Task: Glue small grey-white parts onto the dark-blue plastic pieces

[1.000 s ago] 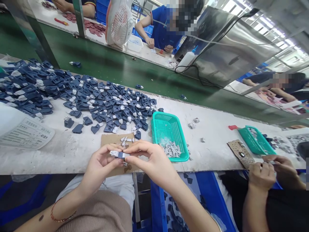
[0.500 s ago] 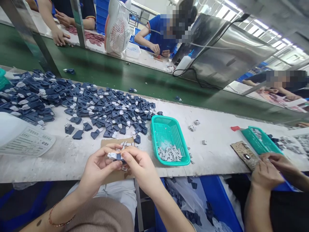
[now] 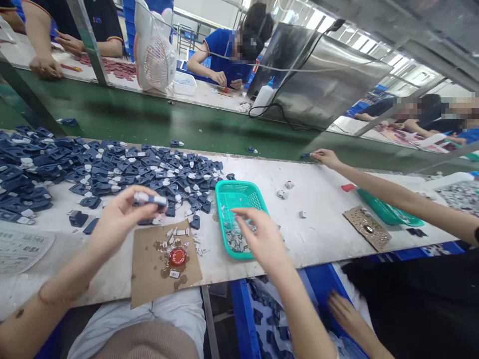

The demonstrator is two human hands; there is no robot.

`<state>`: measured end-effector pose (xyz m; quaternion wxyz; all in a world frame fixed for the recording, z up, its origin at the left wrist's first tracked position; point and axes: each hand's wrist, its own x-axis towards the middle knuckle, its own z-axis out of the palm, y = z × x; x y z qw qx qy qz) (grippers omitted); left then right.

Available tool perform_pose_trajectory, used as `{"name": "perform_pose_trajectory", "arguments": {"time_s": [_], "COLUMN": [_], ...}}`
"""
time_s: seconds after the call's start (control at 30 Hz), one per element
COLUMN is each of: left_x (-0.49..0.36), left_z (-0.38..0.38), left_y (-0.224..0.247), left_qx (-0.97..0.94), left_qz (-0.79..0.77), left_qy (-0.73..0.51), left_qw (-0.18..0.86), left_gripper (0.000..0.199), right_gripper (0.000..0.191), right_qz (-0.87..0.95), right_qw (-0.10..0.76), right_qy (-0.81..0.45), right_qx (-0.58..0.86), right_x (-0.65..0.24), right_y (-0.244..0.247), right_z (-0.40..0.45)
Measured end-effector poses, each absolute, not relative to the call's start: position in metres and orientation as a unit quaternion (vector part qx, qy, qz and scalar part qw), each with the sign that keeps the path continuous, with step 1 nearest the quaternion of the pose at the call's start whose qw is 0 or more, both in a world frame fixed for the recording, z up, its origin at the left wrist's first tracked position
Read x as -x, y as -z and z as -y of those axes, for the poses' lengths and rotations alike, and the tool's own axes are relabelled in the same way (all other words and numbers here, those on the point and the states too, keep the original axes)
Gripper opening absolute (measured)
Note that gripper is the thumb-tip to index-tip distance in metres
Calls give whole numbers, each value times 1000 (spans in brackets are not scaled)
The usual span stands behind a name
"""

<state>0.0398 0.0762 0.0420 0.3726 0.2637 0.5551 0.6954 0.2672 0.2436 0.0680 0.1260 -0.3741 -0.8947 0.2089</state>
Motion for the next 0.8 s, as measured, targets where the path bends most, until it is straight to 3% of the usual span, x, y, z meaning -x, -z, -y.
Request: {"name": "perform_pose_trajectory", "arguments": {"time_s": [0.07,0.17,0.47,0.8], "left_x": [-12,29,151,205], "left_z": [-96,-132,-215,-244], "left_y": [-47,-52,-40,-25], "left_qx": [-259,-283,-293,-369], "left_qz": [-570,-613,-847,-890], "left_qy": [-703,-695,-436,-263], "left_qw": [336,246,74,50], "left_gripper": [23,27,21,27], "right_gripper": [27,23,24,24], "right_qz": [920,919,926,930], "right_qw": [-10,-96,-108,-88], "right_qy": [-65,-18,8,-12], "right_qx": [388,382,362,356], "right_x": [-279,-285,-290,-300], "right_y": [-64,-49,-25,-13], "right_z": [-273,-297,-309,-320]}}
